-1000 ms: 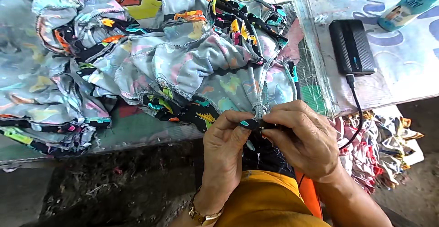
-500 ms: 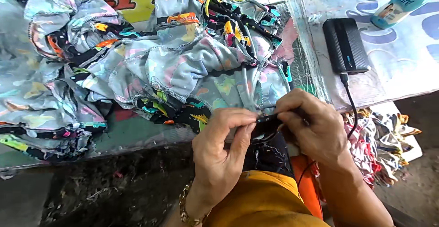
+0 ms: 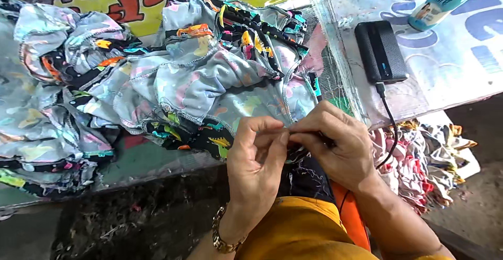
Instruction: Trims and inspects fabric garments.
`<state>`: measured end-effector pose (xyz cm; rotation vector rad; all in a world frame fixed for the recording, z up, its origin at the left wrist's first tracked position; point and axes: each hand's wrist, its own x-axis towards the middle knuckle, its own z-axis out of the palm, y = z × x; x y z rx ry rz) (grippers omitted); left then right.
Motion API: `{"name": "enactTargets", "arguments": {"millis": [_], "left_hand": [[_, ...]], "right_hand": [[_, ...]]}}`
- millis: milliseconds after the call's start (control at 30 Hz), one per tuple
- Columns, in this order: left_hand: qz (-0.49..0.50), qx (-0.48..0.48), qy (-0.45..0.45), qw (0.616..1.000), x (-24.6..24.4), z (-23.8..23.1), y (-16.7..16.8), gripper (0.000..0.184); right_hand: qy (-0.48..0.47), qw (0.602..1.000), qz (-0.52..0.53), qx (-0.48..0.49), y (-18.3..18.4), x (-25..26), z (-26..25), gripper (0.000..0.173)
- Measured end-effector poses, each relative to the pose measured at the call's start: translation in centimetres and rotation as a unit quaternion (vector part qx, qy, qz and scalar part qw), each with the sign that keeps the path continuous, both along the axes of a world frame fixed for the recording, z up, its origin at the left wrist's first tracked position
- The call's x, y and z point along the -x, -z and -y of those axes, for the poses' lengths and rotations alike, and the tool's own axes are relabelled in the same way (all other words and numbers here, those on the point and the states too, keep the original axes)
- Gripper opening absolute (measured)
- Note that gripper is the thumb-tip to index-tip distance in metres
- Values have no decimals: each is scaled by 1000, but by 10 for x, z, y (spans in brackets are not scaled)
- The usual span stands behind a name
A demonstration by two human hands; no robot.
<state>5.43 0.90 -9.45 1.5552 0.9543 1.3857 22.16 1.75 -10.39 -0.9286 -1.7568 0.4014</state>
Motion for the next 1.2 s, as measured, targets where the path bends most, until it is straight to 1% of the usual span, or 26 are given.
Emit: {"name": "enactTargets", "arguments": {"millis": [33, 200, 300, 433, 500, 567, 700, 800, 867, 933, 1033, 1200], "left_hand": [[-1, 2, -5, 1000, 0, -1, 0, 23], [17, 22, -12, 1000, 3, -4, 0, 20], [-16, -26, -15, 999, 4, -7, 2, 14], [-116, -120, 9, 986, 8, -13, 4, 16], [-146, -115, 25, 982, 7, -13, 3, 15], [-153, -89, 47, 983, 6, -11, 3, 15], [-162, -76, 35, 983, 8, -14, 3, 8], [-180, -65, 39, 981, 10, -18, -3, 6], [-188, -63, 51, 979, 13, -22, -8, 5], [-192, -59, 62, 978, 15, -26, -13, 4], [-199, -60, 76, 975, 18, -32, -18, 3], [-221, -85, 86, 968, 19, -37, -24, 4]], "right_hand": [[2, 1000, -6, -13, 1, 1, 0, 5], [-7, 998, -64, -11, 7, -1, 0, 7], [-31, 998, -56, -23, 7, -2, 1, 10], [-51, 997, -45, -18, 4, -1, 0, 13], [-52, 997, -56, 1, 1, -2, -4, 12], [-55, 997, -60, 11, -2, -2, -7, 10], [-77, 995, -57, 21, -3, 0, -9, 9], [-53, 996, -10, 73, -8, -7, -5, 9], [-31, 991, 46, 120, -12, -14, -1, 23], [-24, 986, 81, 146, -16, -22, 2, 30], [-35, 982, 107, 154, -20, -30, 1, 25], [-56, 981, 144, 121, -21, -34, -6, 18]]}}
